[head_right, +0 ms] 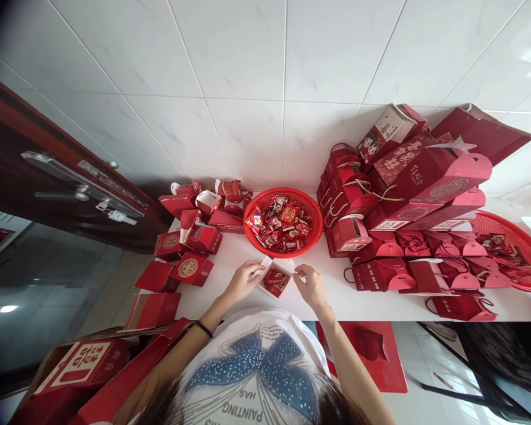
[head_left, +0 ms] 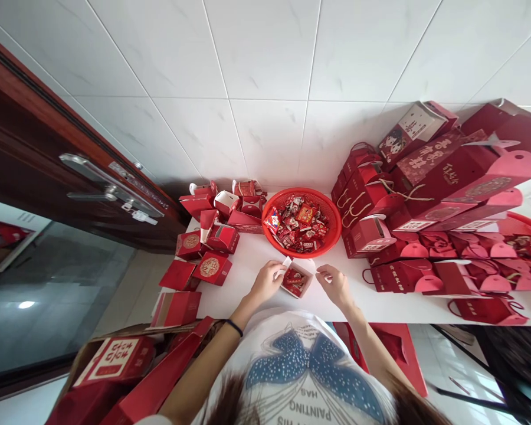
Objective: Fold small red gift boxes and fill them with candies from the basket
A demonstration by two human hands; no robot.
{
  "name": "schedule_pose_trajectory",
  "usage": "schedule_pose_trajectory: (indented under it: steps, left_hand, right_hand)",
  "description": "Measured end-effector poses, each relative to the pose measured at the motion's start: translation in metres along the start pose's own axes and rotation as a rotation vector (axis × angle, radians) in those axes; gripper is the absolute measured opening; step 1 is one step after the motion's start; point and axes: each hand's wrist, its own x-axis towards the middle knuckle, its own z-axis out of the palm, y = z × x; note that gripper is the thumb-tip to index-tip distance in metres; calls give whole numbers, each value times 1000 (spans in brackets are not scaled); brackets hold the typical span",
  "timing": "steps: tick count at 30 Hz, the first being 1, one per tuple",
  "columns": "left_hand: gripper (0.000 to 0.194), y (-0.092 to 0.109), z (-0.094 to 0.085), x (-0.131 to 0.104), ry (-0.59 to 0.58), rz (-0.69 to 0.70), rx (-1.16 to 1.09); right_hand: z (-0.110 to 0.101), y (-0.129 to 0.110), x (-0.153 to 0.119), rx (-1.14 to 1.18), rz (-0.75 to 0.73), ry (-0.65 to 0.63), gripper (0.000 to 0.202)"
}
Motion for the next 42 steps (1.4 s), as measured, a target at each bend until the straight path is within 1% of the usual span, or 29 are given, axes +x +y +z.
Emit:
schedule_pose_trajectory:
  steps: [3, 6, 10, 12, 15, 18, 20, 22, 24, 27, 29, 31, 34, 37, 40, 42]
  left_hand:
    - [31, -2, 4, 1, -43, -7, -5]
    - [39, -6, 4, -2, -80, -23, -2]
    - [46, -9, -1, -10, -100, -31, -12]
    - [44, -6, -4, -14, -111, 13, -19]
    - [40, -1, -3, -17, -135, 94, -9]
    - [34, 2, 1, -18, -232, 141, 13]
    - [30, 2, 5, -19, -310, 153, 41]
    - [28, 1, 8, -20, -346, 158, 63]
    - [27, 0, 10, -19, -340, 163, 66]
    - [21, -1, 14, -17, -302, 161, 64]
    - [14, -3, 18, -14, -268, 142, 69]
    - [11, -5, 22, -11, -225, 111, 69]
    - [17, -9, 27, -8, -137, 55, 48]
    - [23, -13, 30, -7, -79, 19, 21]
    - [39, -17, 33, -4, -71, 85, -6]
    - [49, -20, 34, 0, -102, 135, -15]
  right_hand:
    - [10, 4, -6, 47, 90, -14, 30]
    - [19, 9, -9, 72, 149, -47, 39]
    - [23, 16, -8, 99, 167, -65, 47]
    - [27, 17, -7, 80, 175, -43, 49]
    - [36, 18, -6, 2, 238, 46, 52]
    - [47, 22, -7, -75, 264, 76, 55]
    - [53, 28, -8, -147, 227, 60, 53]
    - [56, 36, -9, -214, 156, 61, 49]
    - [58, 43, -11, -224, 83, 74, 48]
    - [58, 48, -15, -132, 10, 75, 54]
    - [56, 48, -19, -52, -22, 54, 57]
    - [51, 45, -22, 20, -55, 12, 55]
    - [40, 41, -25, 94, -93, -64, 44]
    - [31, 39, -25, 101, -102, -95, 42]
    - [31, 40, -24, 52, -114, -105, 40]
    - [34, 41, -23, 5, -118, -106, 40]
